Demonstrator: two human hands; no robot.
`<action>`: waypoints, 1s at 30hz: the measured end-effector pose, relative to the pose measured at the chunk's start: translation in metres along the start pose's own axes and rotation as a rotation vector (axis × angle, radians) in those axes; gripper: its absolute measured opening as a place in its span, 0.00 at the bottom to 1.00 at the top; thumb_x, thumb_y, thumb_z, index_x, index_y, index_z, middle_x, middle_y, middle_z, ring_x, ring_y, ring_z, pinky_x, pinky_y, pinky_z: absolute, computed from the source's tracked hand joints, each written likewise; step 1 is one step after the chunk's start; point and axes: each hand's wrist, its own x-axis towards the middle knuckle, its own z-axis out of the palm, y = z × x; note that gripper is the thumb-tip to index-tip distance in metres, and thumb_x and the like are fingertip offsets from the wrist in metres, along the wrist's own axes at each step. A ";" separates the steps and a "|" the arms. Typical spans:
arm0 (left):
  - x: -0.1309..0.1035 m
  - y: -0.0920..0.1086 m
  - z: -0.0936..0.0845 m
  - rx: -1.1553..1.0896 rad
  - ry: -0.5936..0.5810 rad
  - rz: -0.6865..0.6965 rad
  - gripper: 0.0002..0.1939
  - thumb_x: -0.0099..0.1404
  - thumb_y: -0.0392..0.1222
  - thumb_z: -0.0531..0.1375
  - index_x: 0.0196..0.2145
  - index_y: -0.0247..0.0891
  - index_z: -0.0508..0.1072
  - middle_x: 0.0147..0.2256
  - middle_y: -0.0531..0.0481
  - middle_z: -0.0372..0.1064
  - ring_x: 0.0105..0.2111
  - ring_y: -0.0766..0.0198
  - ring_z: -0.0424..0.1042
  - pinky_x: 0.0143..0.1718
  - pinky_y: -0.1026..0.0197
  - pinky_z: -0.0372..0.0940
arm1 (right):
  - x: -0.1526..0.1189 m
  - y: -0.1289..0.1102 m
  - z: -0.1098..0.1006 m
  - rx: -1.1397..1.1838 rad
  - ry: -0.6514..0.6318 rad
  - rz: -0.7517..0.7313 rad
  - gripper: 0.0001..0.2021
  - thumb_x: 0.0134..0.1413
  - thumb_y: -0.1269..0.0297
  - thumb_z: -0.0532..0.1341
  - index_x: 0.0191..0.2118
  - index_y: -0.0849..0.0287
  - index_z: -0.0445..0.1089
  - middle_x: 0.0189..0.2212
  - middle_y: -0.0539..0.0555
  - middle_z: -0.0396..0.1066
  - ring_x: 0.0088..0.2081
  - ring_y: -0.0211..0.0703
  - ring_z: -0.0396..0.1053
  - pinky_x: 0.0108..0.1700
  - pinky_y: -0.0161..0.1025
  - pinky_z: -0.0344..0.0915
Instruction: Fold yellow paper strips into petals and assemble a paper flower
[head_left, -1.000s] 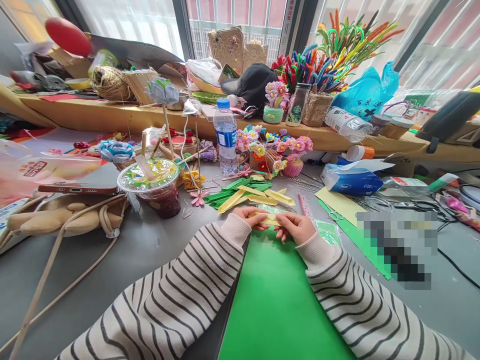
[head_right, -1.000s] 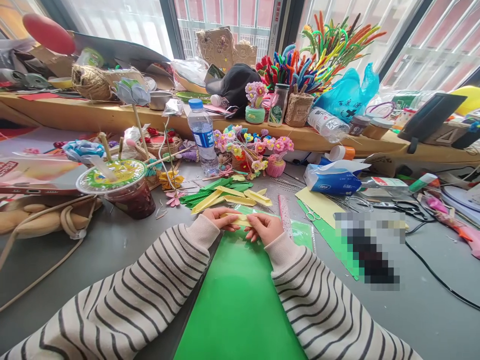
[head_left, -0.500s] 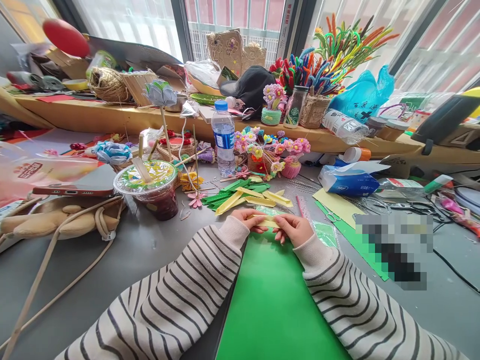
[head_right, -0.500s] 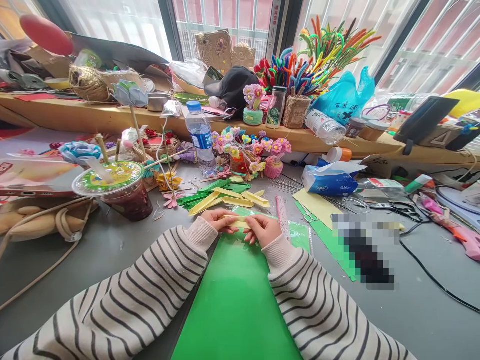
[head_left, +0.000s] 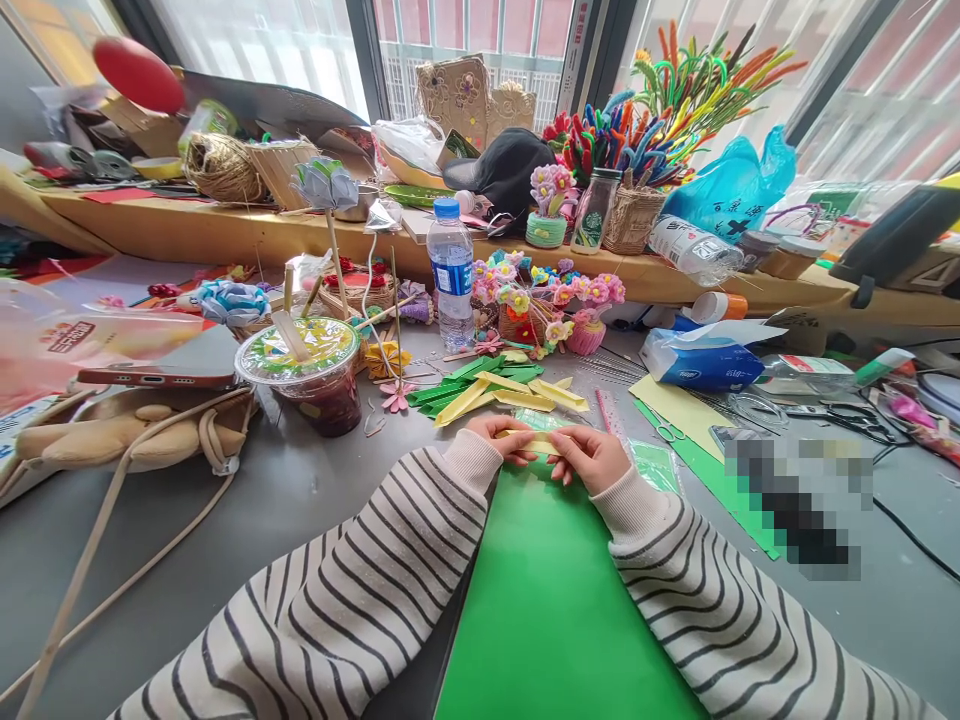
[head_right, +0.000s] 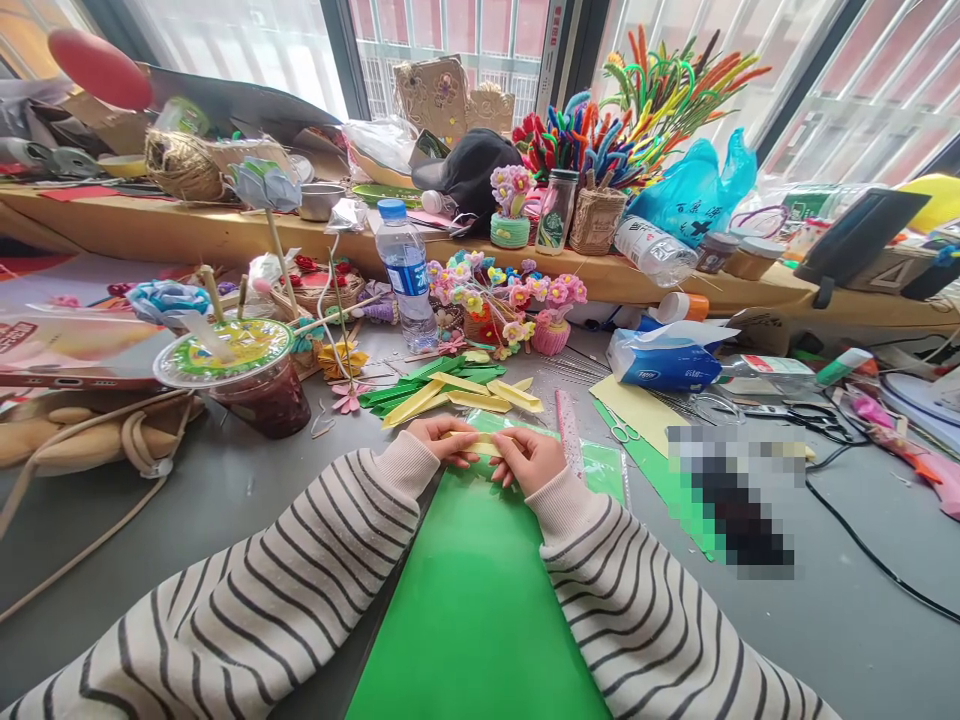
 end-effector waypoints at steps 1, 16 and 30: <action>0.001 -0.001 -0.001 -0.002 -0.004 0.003 0.09 0.42 0.38 0.62 0.23 0.33 0.68 0.18 0.53 0.68 0.20 0.68 0.69 0.26 0.65 0.65 | 0.000 0.001 0.000 -0.005 0.000 -0.012 0.14 0.39 0.54 0.58 0.28 0.62 0.66 0.15 0.50 0.66 0.15 0.37 0.65 0.15 0.32 0.60; 0.001 0.003 -0.001 0.003 0.070 -0.028 0.07 0.42 0.36 0.62 0.22 0.33 0.69 0.16 0.54 0.67 0.19 0.68 0.69 0.27 0.64 0.66 | 0.000 0.001 0.001 0.118 0.091 -0.002 0.14 0.38 0.52 0.58 0.22 0.61 0.67 0.13 0.51 0.67 0.14 0.38 0.65 0.15 0.33 0.62; -0.001 0.005 0.002 0.041 0.104 0.022 0.03 0.46 0.35 0.60 0.22 0.32 0.69 0.16 0.55 0.66 0.17 0.69 0.68 0.23 0.67 0.65 | 0.000 0.006 -0.004 -0.217 0.179 -0.156 0.14 0.43 0.52 0.54 0.23 0.59 0.64 0.09 0.47 0.62 0.11 0.35 0.60 0.15 0.33 0.60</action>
